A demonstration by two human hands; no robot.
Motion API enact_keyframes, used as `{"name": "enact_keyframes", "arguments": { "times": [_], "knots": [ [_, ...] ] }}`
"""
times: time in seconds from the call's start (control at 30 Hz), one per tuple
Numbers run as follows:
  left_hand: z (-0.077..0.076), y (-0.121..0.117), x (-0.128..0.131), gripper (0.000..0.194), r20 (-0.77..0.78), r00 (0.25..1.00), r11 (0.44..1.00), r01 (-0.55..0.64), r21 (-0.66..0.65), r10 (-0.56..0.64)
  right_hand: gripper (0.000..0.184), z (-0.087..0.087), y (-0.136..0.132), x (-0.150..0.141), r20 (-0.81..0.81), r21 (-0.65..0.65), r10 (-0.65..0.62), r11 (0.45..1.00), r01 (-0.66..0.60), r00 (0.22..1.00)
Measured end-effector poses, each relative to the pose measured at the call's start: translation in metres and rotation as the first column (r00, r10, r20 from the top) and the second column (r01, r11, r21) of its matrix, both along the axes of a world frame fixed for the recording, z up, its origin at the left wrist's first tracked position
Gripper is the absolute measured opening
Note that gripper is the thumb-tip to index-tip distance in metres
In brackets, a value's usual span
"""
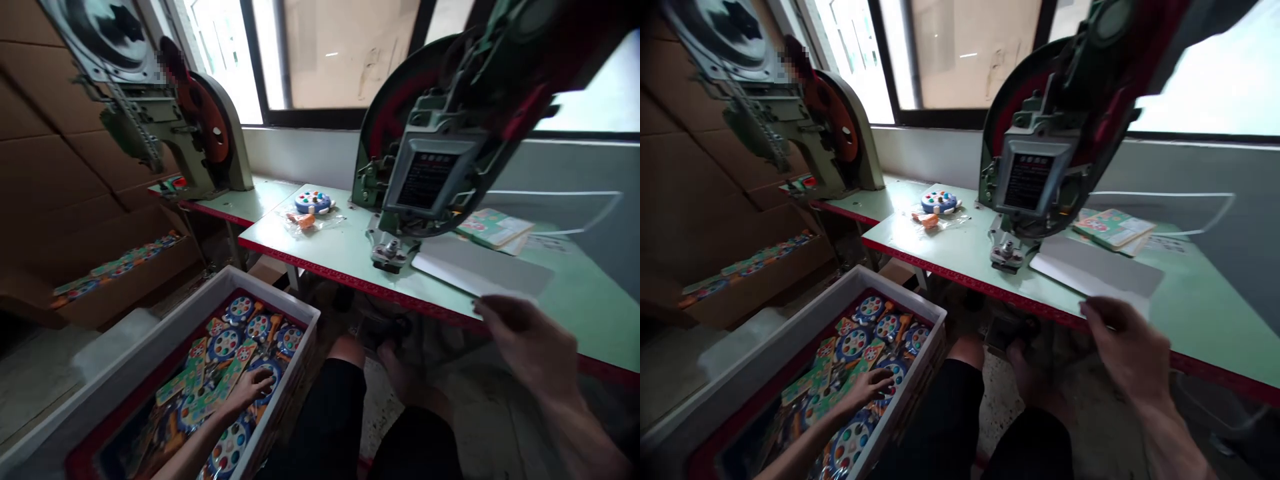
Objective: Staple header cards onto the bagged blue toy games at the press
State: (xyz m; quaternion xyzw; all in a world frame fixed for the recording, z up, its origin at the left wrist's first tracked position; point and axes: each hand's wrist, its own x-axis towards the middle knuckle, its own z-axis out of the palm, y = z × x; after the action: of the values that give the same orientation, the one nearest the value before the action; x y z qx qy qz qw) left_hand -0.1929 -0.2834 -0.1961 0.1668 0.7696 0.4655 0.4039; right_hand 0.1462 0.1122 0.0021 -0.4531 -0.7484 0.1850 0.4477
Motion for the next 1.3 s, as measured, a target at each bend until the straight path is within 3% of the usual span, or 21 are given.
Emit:
{"name": "enact_keyframes", "arguments": {
  "times": [0.1, 0.17, 0.27, 0.4, 0.53, 0.63, 0.7, 0.8, 0.87, 0.93, 1.03, 1.13, 1.2, 1.3],
  "knots": [
    [0.009, 0.040, 0.013, 0.065, 0.061, 0.992, 0.994, 0.105, 0.030, -0.107, 0.054, 0.030, 0.071, 0.015, 0.225, 0.277, -0.170, 0.955, 0.104, 0.959],
    [0.017, 0.061, 0.017, 0.067, 0.055, 0.985, 0.986, 0.159, 0.054, -0.162, 0.064, 0.038, 0.115, 0.018, 0.380, 0.382, -0.210, 0.923, 0.054, 0.901],
    [0.024, 0.082, 0.019, 0.061, -0.003, 0.973, 0.969, 0.231, 0.092, -0.231, 0.067, 0.034, 0.158, 0.014, 0.573, 0.335, -0.187, 0.942, -0.020, 0.798],
    [0.029, 0.095, 0.020, 0.055, -0.078, 0.950, 0.946, 0.310, 0.098, -0.304, 0.060, 0.016, 0.171, 0.005, 0.678, 0.258, -0.106, 0.961, -0.100, 0.728],
    [0.040, 0.104, 0.025, 0.052, -0.131, 0.934, 0.936, 0.343, 0.077, -0.332, 0.050, 0.001, 0.157, 0.005, 0.612, 0.423, -0.154, 0.893, -0.156, 0.776],
    [0.050, 0.115, 0.032, 0.045, -0.232, 0.912, 0.932, 0.360, 0.054, -0.338, 0.036, 0.001, 0.143, 0.005, 0.552, 0.548, -0.191, 0.817, -0.181, 0.811],
    [0.058, 0.125, 0.037, 0.042, -0.304, 0.892, 0.929, 0.367, 0.053, -0.335, 0.027, 0.009, 0.135, 0.006, 0.491, 0.585, -0.217, 0.800, -0.135, 0.844],
    [0.075, 0.144, 0.049, 0.040, -0.357, 0.867, 0.912, 0.401, 0.089, -0.347, 0.028, 0.032, 0.126, 0.011, 0.334, 0.591, -0.307, 0.805, 0.055, 0.891],
    [0.093, 0.159, 0.058, 0.037, -0.371, 0.854, 0.889, 0.437, 0.135, -0.364, 0.028, 0.049, 0.117, 0.020, 0.231, 0.565, -0.368, 0.804, 0.184, 0.901],
    [0.114, 0.175, 0.069, 0.033, -0.406, 0.844, 0.864, 0.459, 0.209, -0.350, 0.028, 0.063, 0.103, 0.034, 0.190, 0.529, -0.376, 0.818, 0.228, 0.907],
    [0.146, 0.196, 0.084, 0.029, -0.481, 0.829, 0.810, 0.476, 0.342, -0.284, 0.029, 0.073, 0.068, 0.060, 0.190, 0.504, -0.307, 0.846, 0.176, 0.932],
    [0.172, 0.212, 0.099, 0.029, -0.542, 0.803, 0.740, 0.517, 0.429, -0.247, 0.026, 0.069, 0.020, 0.083, 0.141, 0.508, -0.227, 0.852, 0.126, 0.964],
    [0.183, 0.221, 0.108, 0.030, -0.579, 0.779, 0.699, 0.553, 0.453, -0.241, 0.020, 0.058, -0.014, 0.089, 0.160, 0.446, -0.122, 0.894, 0.039, 0.980],
    [0.185, 0.234, 0.121, 0.026, -0.595, 0.731, 0.627, 0.644, 0.438, -0.334, 0.016, 0.024, -0.062, 0.087, 0.230, 0.187, 0.104, 0.971, -0.149, 0.968]
  ]
}}
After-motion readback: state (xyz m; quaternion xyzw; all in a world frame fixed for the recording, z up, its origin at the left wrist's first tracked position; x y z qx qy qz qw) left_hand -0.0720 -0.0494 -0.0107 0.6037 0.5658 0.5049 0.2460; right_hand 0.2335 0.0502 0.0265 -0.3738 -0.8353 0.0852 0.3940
